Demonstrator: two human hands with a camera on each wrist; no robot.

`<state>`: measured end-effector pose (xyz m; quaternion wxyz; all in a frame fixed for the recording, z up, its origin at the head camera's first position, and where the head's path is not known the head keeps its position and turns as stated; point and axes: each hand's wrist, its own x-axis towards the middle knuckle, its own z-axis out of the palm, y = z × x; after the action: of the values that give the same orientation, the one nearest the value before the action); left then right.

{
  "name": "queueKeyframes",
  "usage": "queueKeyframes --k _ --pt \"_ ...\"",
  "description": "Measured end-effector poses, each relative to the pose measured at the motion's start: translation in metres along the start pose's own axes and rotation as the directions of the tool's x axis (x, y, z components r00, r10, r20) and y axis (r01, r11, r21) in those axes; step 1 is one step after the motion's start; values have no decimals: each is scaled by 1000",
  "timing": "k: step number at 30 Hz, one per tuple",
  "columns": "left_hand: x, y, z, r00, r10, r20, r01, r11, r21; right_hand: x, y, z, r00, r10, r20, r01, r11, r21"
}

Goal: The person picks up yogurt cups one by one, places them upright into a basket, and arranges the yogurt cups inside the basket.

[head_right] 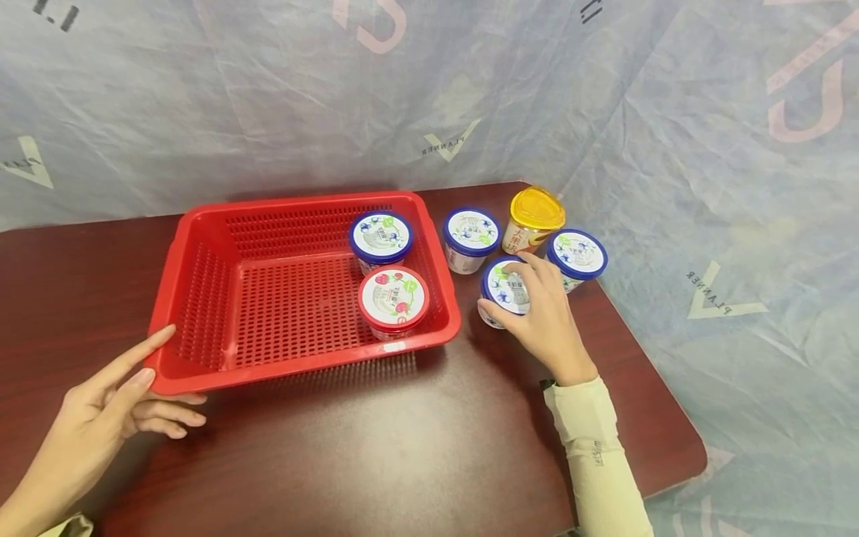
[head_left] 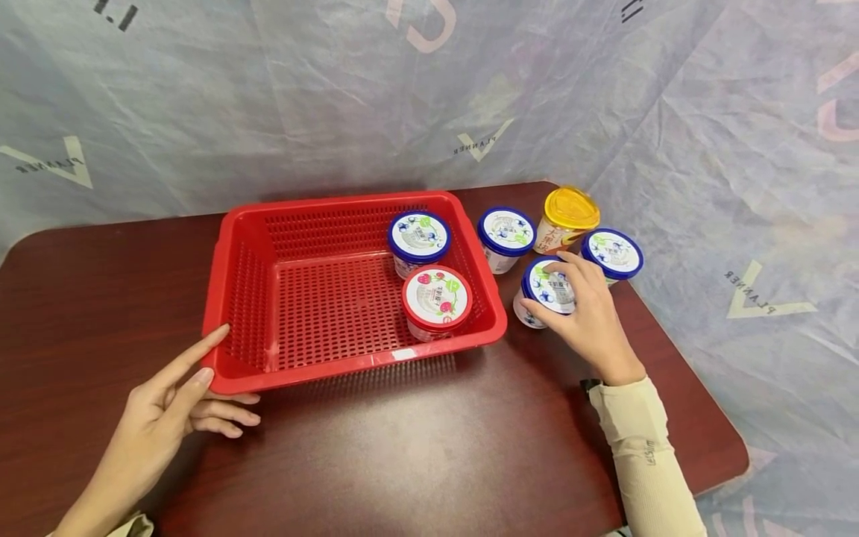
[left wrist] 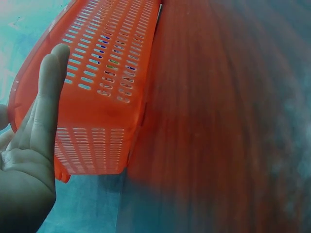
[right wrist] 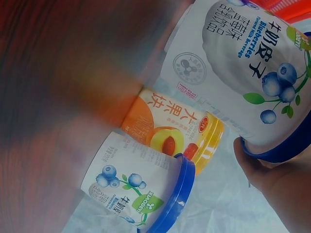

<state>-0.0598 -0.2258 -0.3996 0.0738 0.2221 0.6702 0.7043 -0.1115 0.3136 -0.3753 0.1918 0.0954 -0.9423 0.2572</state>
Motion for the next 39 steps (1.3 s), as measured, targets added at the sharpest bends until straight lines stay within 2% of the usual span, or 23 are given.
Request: queueKeyframes --k 3,8,16,22,29,34,39 --pt "1 1 0 1000 -8 -7 9 1000 5 0 0 1 1000 -11 -1 11 1000 -4" --pt "-1 4 1 997 -72 -37 76 991 106 -1 -1 2 1000 -29 -8 29 1000 -11" --pt "2 2 3 997 -68 -27 70 996 64 -2 -4 -4 999 -42 -27 42 999 -22" --pt "0 4 1 992 -111 -52 118 980 161 1 -10 -3 996 -78 -29 77 996 -36" --pt "-2 6 -2 993 -102 -52 110 978 178 6 -21 -8 986 -152 -69 148 987 -57" --pt "-2 5 -3 995 -82 -49 88 986 140 8 -31 -15 983 -170 -74 165 984 -68" --pt "0 0 -2 999 -25 -25 26 999 36 9 -40 -20 975 -206 -83 201 977 -67"
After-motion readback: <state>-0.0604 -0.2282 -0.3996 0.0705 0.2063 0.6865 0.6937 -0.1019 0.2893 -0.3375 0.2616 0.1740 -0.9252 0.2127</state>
